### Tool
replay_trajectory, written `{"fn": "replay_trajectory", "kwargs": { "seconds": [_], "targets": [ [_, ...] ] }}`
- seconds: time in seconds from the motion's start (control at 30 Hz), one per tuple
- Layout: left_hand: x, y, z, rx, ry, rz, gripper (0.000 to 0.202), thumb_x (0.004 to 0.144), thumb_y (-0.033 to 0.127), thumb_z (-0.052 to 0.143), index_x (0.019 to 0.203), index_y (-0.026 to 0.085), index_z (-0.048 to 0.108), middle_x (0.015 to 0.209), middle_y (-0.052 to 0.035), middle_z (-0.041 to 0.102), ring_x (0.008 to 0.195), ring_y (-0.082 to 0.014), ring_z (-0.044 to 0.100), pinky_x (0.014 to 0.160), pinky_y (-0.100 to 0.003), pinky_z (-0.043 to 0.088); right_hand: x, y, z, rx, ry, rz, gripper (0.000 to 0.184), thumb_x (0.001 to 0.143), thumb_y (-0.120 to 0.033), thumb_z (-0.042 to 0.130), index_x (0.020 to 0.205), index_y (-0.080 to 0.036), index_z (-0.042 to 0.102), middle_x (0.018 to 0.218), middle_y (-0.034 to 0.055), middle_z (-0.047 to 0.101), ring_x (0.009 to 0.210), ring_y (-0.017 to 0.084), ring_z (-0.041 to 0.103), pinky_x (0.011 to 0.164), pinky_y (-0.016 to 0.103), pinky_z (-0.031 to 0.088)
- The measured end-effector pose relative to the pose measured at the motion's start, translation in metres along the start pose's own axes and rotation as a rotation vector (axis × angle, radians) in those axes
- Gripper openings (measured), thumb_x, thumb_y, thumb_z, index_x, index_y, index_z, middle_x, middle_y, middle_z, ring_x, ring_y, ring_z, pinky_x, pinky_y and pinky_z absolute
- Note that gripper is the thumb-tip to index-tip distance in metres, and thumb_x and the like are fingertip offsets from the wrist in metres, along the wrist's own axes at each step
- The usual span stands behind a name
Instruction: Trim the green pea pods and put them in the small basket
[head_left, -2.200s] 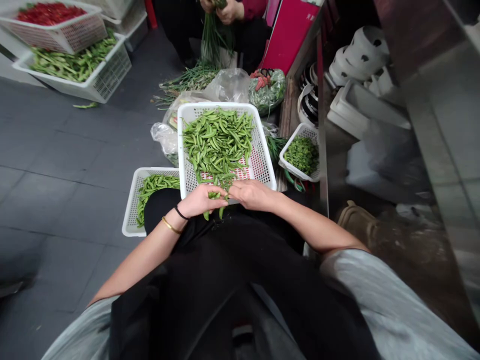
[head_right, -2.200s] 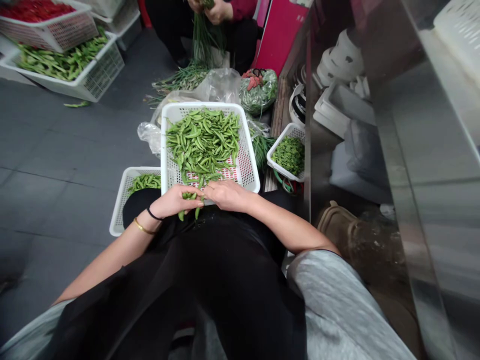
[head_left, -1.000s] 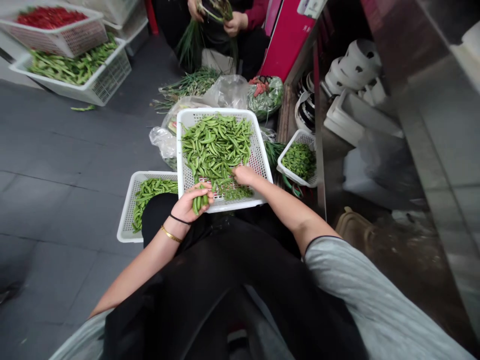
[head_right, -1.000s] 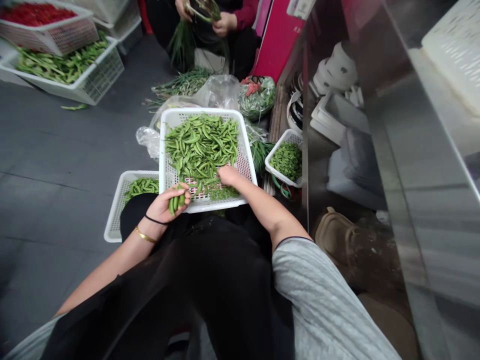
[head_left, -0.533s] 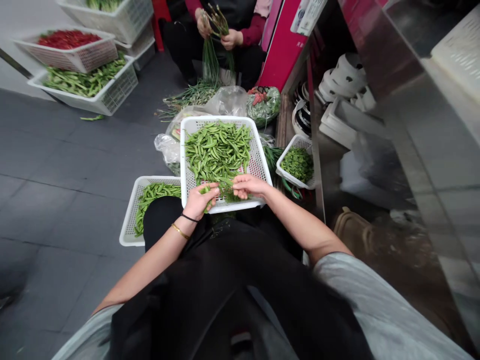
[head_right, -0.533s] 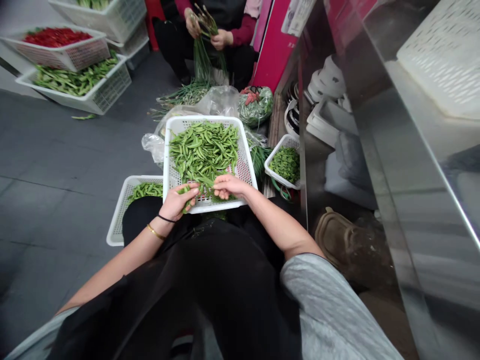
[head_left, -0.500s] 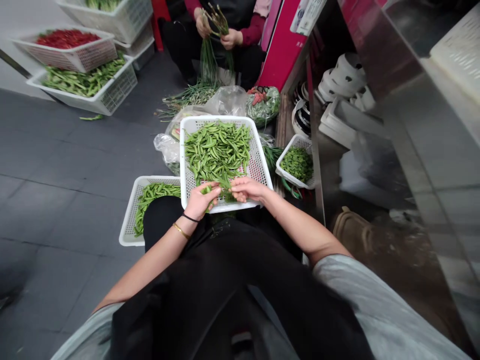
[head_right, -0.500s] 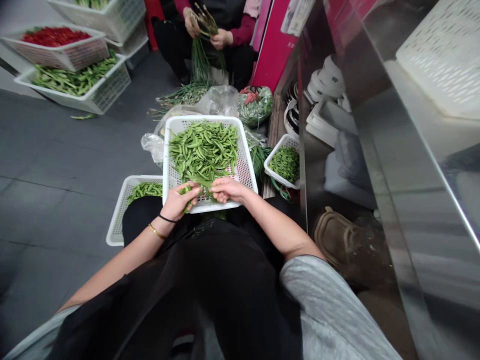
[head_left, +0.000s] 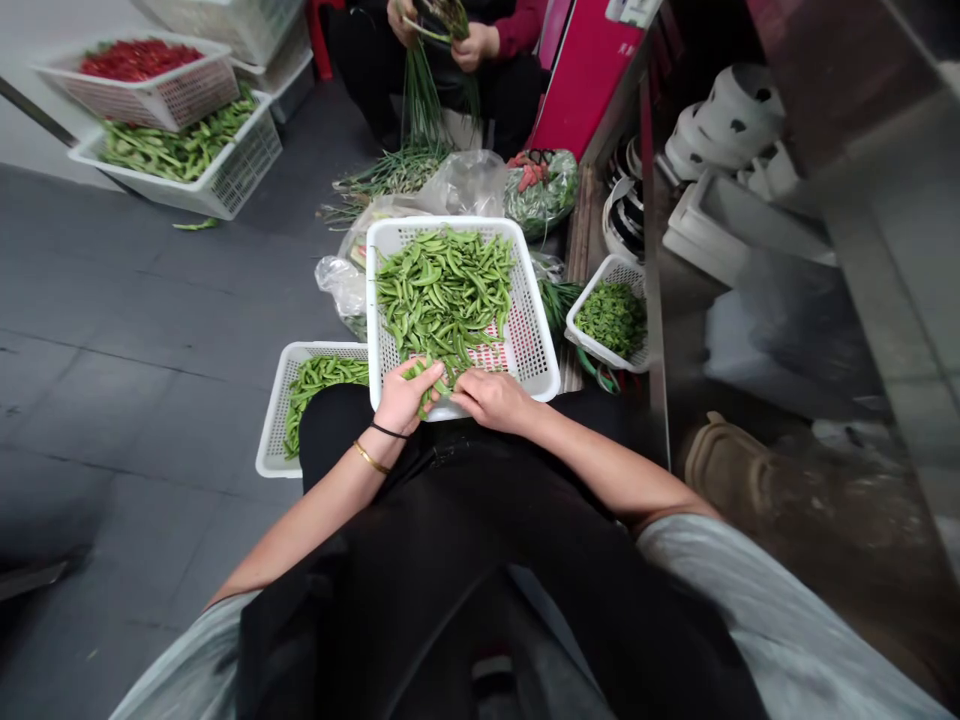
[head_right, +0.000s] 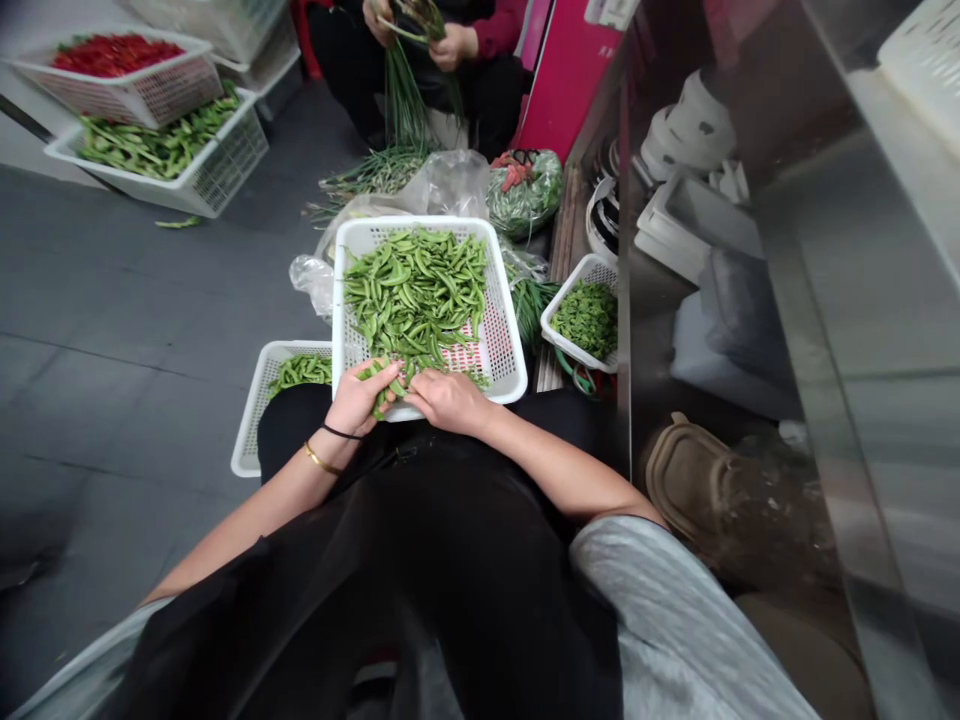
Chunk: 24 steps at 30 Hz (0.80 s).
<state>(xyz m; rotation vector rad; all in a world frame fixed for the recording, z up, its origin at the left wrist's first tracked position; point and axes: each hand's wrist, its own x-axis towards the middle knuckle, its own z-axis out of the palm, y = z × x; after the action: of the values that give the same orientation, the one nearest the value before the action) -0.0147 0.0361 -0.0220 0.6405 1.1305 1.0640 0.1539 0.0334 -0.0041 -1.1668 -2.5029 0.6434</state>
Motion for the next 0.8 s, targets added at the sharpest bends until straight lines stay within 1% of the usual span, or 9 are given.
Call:
{"fn": "replay_trajectory", "kwargs": {
  "seconds": [0.1, 0.17, 0.23, 0.3, 0.37, 0.43, 0.5, 0.63, 0.8],
  "targets": [
    [0.000, -0.004, 0.001, -0.016, -0.061, -0.082, 0.040, 0.057, 0.036, 0.083, 0.082, 0.012, 0.063, 0.055, 0.0014, 0.059, 0.035, -0.0051, 0.045, 0.028, -0.015, 0.028, 0.000, -0.001, 0.001, 0.037, -0.056, -0.119, 0.026, 0.095, -0.031, 0.038, 0.084, -0.017, 0.058, 0.083, 0.0087, 0.061, 0.076, 0.017, 0.057, 0.068, 0.028, 0.043],
    [-0.001, -0.007, 0.000, 0.014, -0.142, -0.123, 0.043, 0.057, 0.037, 0.083, 0.086, 0.011, 0.065, 0.053, 0.0017, 0.058, 0.033, -0.0048, 0.043, 0.028, -0.016, 0.027, 0.000, -0.001, -0.001, 0.191, -0.112, -0.221, 0.025, 0.094, -0.030, 0.039, 0.083, -0.019, 0.058, 0.082, 0.0061, 0.062, 0.076, 0.015, 0.058, 0.070, 0.025, 0.044],
    [-0.002, -0.008, -0.003, 0.044, -0.230, -0.135, 0.043, 0.059, 0.037, 0.082, 0.089, 0.011, 0.065, 0.052, 0.0013, 0.058, 0.033, -0.0049, 0.042, 0.028, -0.016, 0.028, 0.000, 0.003, -0.007, 0.361, -0.143, -0.236, 0.024, 0.094, -0.030, 0.041, 0.081, -0.020, 0.059, 0.077, 0.0025, 0.062, 0.071, 0.012, 0.058, 0.069, 0.024, 0.044],
    [-0.004, -0.006, -0.008, 0.066, -0.299, -0.137, 0.043, 0.062, 0.038, 0.080, 0.092, 0.011, 0.065, 0.052, 0.0006, 0.059, 0.032, -0.0054, 0.042, 0.028, -0.016, 0.027, -0.001, 0.014, -0.018, 0.488, -0.112, -0.111, 0.025, 0.093, -0.032, 0.043, 0.078, -0.019, 0.057, 0.067, -0.0012, 0.059, 0.060, 0.010, 0.056, 0.065, 0.023, 0.044],
    [-0.004, -0.004, -0.012, 0.088, -0.350, -0.150, 0.042, 0.064, 0.038, 0.079, 0.093, 0.012, 0.064, 0.053, -0.0003, 0.060, 0.032, -0.0053, 0.042, 0.028, -0.016, 0.026, -0.002, 0.030, -0.031, 0.538, 0.023, 0.100, 0.027, 0.093, -0.034, 0.041, 0.075, -0.019, 0.054, 0.058, -0.0037, 0.054, 0.051, 0.010, 0.052, 0.059, 0.022, 0.043],
    [-0.005, -0.001, -0.015, 0.107, -0.381, -0.170, 0.041, 0.064, 0.038, 0.079, 0.092, 0.011, 0.064, 0.053, -0.0006, 0.060, 0.032, -0.0053, 0.042, 0.028, -0.015, 0.026, -0.003, 0.044, -0.042, 0.453, 0.188, 0.233, 0.029, 0.094, -0.035, 0.040, 0.074, -0.018, 0.053, 0.056, -0.0034, 0.053, 0.051, 0.010, 0.051, 0.057, 0.023, 0.042],
    [-0.006, 0.000, -0.015, 0.125, -0.397, -0.185, 0.041, 0.064, 0.039, 0.078, 0.092, 0.011, 0.064, 0.052, -0.0001, 0.060, 0.032, -0.0056, 0.042, 0.028, -0.015, 0.026, -0.004, 0.050, -0.047, 0.250, 0.265, 0.181, 0.029, 0.093, -0.034, 0.041, 0.074, -0.017, 0.055, 0.063, 0.0002, 0.057, 0.060, 0.012, 0.053, 0.063, 0.025, 0.042],
    [-0.007, 0.001, -0.012, 0.210, -0.405, -0.181, 0.039, 0.066, 0.040, 0.076, 0.092, 0.013, 0.063, 0.050, 0.0003, 0.061, 0.029, -0.0048, 0.038, 0.028, -0.016, 0.024, -0.002, 0.033, -0.040, -0.115, 0.057, -0.135, 0.028, 0.095, -0.035, 0.041, 0.092, -0.015, 0.061, 0.088, 0.0083, 0.062, 0.079, 0.016, 0.055, 0.068, 0.025, 0.039],
    [-0.010, 0.001, -0.004, 0.433, -0.360, -0.059, 0.031, 0.069, 0.039, 0.074, 0.085, 0.014, 0.066, 0.050, 0.0009, 0.060, 0.031, -0.0055, 0.040, 0.030, -0.017, 0.026, 0.005, 0.010, -0.032, -0.284, -0.200, -0.198, 0.037, 0.098, -0.037, 0.034, 0.087, -0.015, 0.062, 0.079, 0.0063, 0.062, 0.068, 0.014, 0.052, 0.060, 0.024, 0.032]
  ]
}}
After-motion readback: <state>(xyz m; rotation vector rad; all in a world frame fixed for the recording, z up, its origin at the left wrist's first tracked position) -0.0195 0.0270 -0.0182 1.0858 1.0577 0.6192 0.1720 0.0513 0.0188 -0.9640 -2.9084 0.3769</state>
